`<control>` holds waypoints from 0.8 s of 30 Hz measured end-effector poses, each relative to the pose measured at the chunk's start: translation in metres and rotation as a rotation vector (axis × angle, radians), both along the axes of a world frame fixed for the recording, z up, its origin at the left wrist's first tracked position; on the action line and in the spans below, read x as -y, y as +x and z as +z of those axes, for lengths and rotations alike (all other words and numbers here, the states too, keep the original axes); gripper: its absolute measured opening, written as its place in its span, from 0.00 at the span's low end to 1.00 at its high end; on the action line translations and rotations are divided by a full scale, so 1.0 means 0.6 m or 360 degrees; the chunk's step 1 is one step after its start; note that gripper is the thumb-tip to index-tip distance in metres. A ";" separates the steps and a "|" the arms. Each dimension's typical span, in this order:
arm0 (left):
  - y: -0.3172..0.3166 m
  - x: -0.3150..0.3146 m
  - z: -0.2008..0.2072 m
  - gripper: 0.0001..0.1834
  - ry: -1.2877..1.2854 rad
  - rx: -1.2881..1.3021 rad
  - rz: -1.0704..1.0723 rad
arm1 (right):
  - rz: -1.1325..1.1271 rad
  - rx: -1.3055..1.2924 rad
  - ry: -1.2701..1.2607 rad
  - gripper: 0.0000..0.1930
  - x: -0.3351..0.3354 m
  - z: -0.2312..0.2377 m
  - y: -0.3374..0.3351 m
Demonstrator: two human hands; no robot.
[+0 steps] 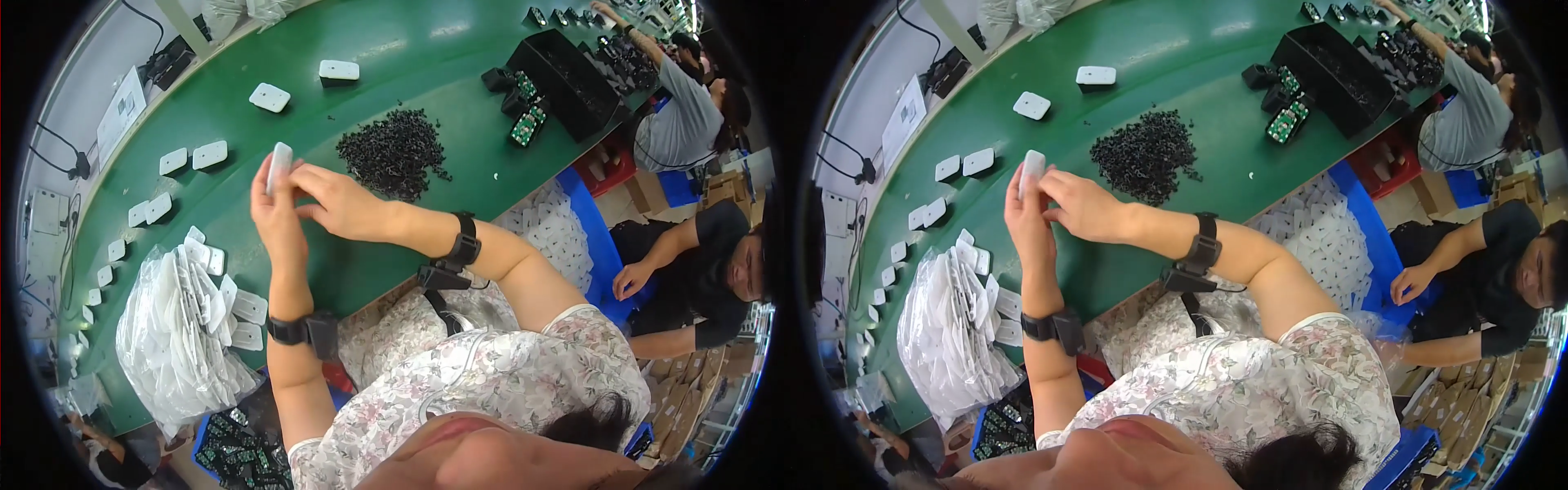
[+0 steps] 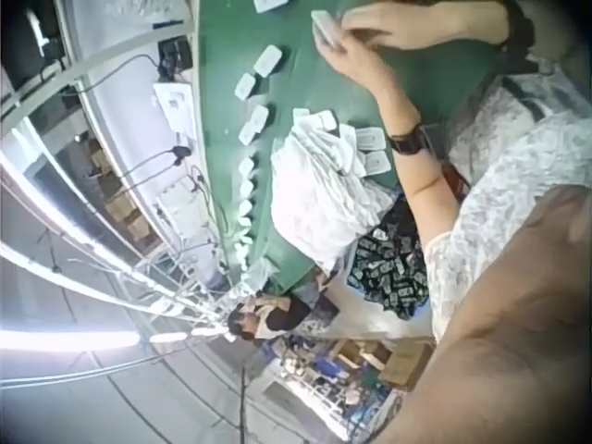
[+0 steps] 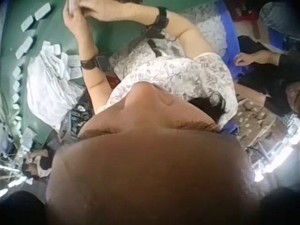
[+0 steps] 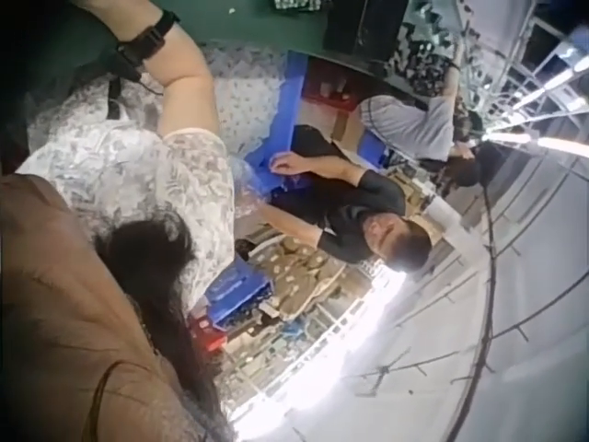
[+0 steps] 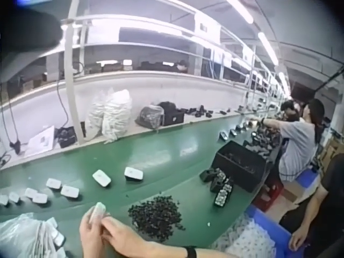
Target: Assembling electronic components into plastic casings on a production line.
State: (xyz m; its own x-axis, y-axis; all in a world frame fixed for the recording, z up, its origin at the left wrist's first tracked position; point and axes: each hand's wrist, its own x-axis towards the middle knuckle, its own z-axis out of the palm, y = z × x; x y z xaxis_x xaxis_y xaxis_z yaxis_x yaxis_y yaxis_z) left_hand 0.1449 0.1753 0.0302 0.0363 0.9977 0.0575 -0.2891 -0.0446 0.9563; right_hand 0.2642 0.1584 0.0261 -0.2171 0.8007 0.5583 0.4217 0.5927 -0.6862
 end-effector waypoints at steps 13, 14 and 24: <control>0.085 -0.065 -0.084 0.17 0.0587 -0.1018 0.0342 | -0.0343 0.1276 0.0619 0.20 -0.040 -0.075 0.132; 0.101 -0.070 -0.082 0.17 0.0544 -0.1070 0.0361 | -0.0361 0.1258 0.0621 0.20 -0.042 -0.075 0.143; 0.211 -0.069 -0.083 0.17 0.0533 -0.0944 0.0134 | -0.0800 0.0279 0.0163 0.17 0.021 -0.025 0.283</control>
State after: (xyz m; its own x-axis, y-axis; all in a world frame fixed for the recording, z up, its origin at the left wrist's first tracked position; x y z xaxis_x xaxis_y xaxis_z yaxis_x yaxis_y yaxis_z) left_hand 0.2713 0.2167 -0.0198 0.0801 0.9303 0.3579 0.2968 -0.3651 0.8824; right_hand 0.4340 0.1459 0.0112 0.0819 0.7734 0.6286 0.7734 0.3485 -0.5296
